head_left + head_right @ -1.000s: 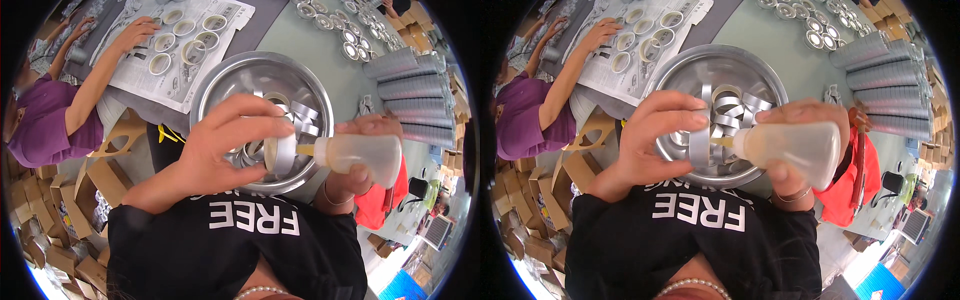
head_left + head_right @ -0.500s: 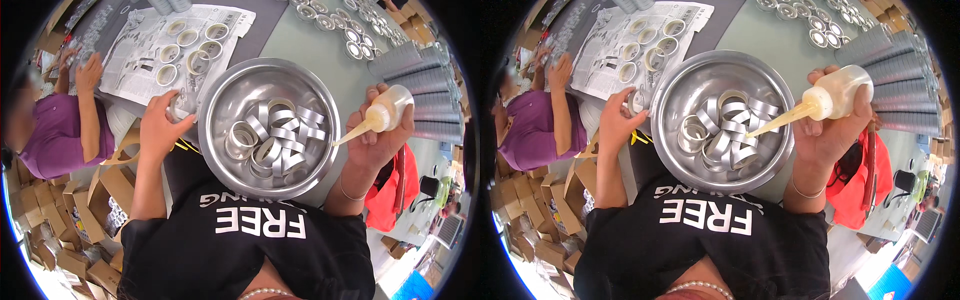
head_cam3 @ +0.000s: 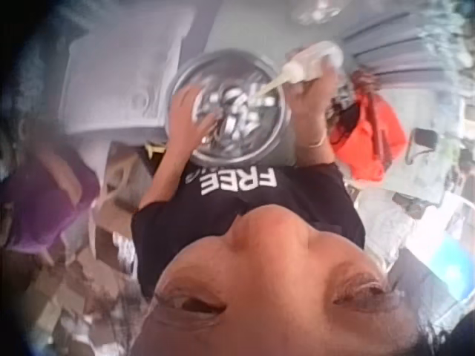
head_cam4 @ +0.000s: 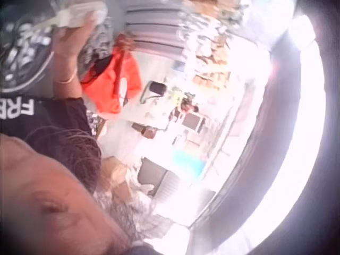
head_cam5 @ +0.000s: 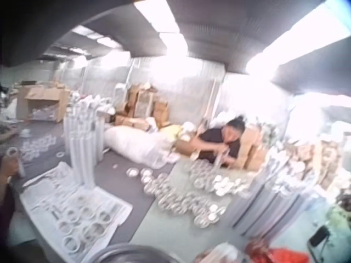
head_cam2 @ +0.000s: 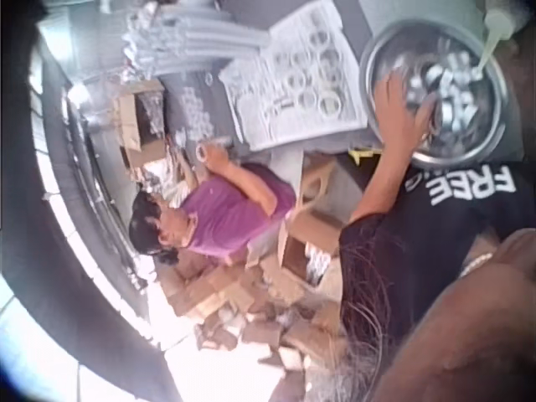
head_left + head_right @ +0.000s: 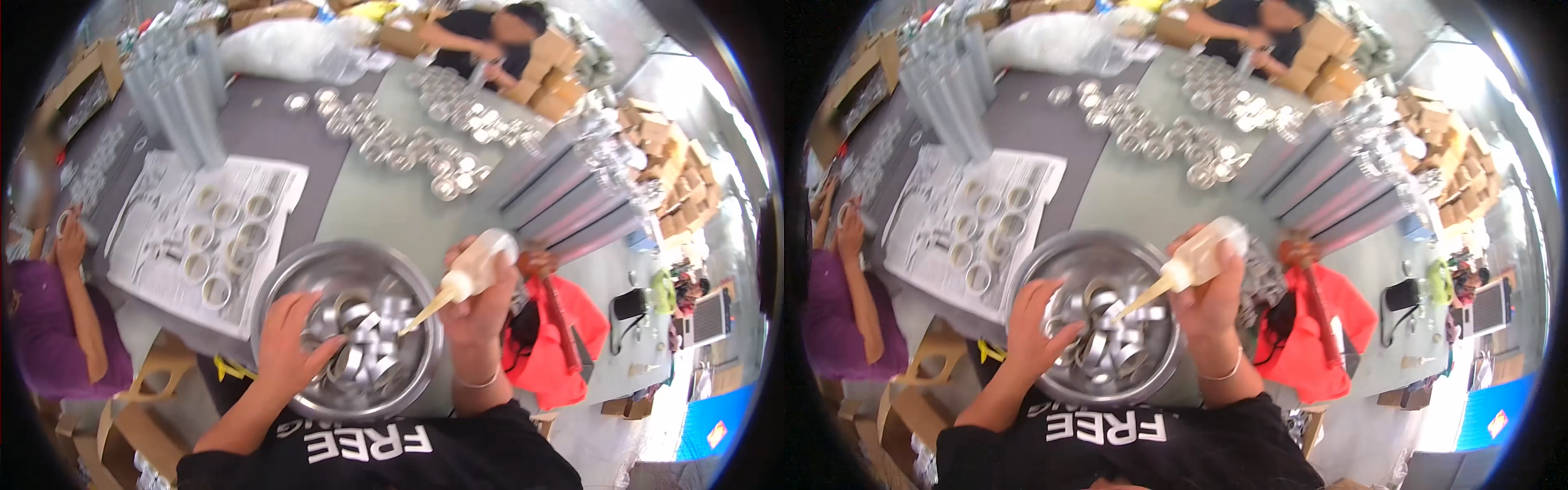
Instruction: The person applies a viscous substance from a squeeze bottle onto the inner rim of small metal rings. They pick up each ring from a metal bowl, apply the substance, and place the ring back into the bowl. The process is repeated for multiple rings in a repetitive assembly line fashion.
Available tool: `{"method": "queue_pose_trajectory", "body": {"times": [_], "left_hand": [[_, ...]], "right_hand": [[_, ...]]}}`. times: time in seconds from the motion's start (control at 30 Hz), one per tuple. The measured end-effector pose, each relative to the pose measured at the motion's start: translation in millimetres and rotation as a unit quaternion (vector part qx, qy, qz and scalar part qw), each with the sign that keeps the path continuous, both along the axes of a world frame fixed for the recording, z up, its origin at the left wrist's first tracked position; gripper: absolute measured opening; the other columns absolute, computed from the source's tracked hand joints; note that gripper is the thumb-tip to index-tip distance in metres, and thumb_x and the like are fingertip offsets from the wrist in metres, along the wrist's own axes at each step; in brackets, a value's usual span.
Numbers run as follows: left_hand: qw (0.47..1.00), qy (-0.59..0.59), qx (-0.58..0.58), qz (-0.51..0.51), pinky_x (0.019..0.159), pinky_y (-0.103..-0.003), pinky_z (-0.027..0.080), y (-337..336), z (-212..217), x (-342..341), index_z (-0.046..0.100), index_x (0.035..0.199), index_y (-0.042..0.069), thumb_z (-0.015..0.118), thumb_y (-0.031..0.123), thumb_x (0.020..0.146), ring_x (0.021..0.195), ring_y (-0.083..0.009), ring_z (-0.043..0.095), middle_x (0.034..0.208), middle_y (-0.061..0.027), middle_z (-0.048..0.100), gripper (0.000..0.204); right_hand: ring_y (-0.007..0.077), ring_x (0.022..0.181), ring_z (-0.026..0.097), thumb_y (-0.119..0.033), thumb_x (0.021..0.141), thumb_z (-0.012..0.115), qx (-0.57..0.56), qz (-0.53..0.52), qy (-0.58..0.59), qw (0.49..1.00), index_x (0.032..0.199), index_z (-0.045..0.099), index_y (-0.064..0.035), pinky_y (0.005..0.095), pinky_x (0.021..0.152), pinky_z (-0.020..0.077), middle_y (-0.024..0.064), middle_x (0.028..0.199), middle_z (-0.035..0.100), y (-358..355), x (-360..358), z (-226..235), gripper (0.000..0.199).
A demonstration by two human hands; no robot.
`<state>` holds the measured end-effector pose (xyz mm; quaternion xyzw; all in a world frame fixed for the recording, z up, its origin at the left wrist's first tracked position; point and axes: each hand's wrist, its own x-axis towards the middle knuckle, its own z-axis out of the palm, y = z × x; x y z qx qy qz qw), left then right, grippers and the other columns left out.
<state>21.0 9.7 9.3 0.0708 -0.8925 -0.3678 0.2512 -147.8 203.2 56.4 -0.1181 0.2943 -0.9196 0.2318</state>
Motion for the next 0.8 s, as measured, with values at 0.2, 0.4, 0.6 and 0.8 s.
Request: {"method": "queue_pose_trajectory", "body": {"times": [0.2,0.4,0.6,0.8], "left_hand": [[0.895,0.033,0.426,-0.126,0.068,-0.037,0.054,-9.9,27.2,8.1,0.05,0.123,0.001,0.049,0.032,0.097,0.077,-0.0247,0.063,0.096,-0.0151,0.059,0.04],[0.534,0.185,0.696,-0.443,0.082,-0.048,0.048,66.8,185.0,-13.2,0.029,0.137,0.002,0.009,0.059,0.097,0.081,-0.0319,0.062,0.086,-0.0188,0.059,0.073],[0.319,0.084,0.78,-0.532,0.078,-0.035,0.048,95.0,235.5,17.7,0.039,0.133,-0.002,0.023,0.077,0.084,0.084,-0.0214,0.061,0.087,-0.0142,0.063,0.095],[0.306,-0.05,0.738,-0.6,0.065,-0.029,0.05,117.7,229.7,-2.4,0.046,0.129,0.001,0.019,0.074,0.088,0.08,-0.0192,0.063,0.086,-0.0133,0.064,0.088]], "right_hand": [[0.0094,0.038,0.047,-0.048,0.093,0.047,-0.062,0.007,0.012,0.998,0.107,0.053,-0.0013,0.0205,0.035,0.0434,0.0142,0.09,0.061,5.6,-5.1,8.5,0.049],[0.0093,0.039,0.045,-0.047,0.09,0.052,-0.006,-0.05,-0.046,0.998,0.104,0.054,-0.0042,0.0207,0.034,0.0357,0.0121,0.088,0.063,15.9,-4.2,10.4,0.045],[0.0085,0.04,0.045,-0.048,0.09,0.053,-0.021,-0.025,0.025,0.999,0.103,0.053,-0.0048,0.0205,0.034,0.0364,0.0126,0.088,0.062,7.6,3.4,19.9,0.045],[0.011,0.04,0.047,-0.048,0.09,0.052,-0.057,-0.048,0.042,0.996,0.107,0.053,-0.0028,0.021,0.034,0.0371,0.0144,0.089,0.063,29.7,-1.9,24.4,0.048]]}}
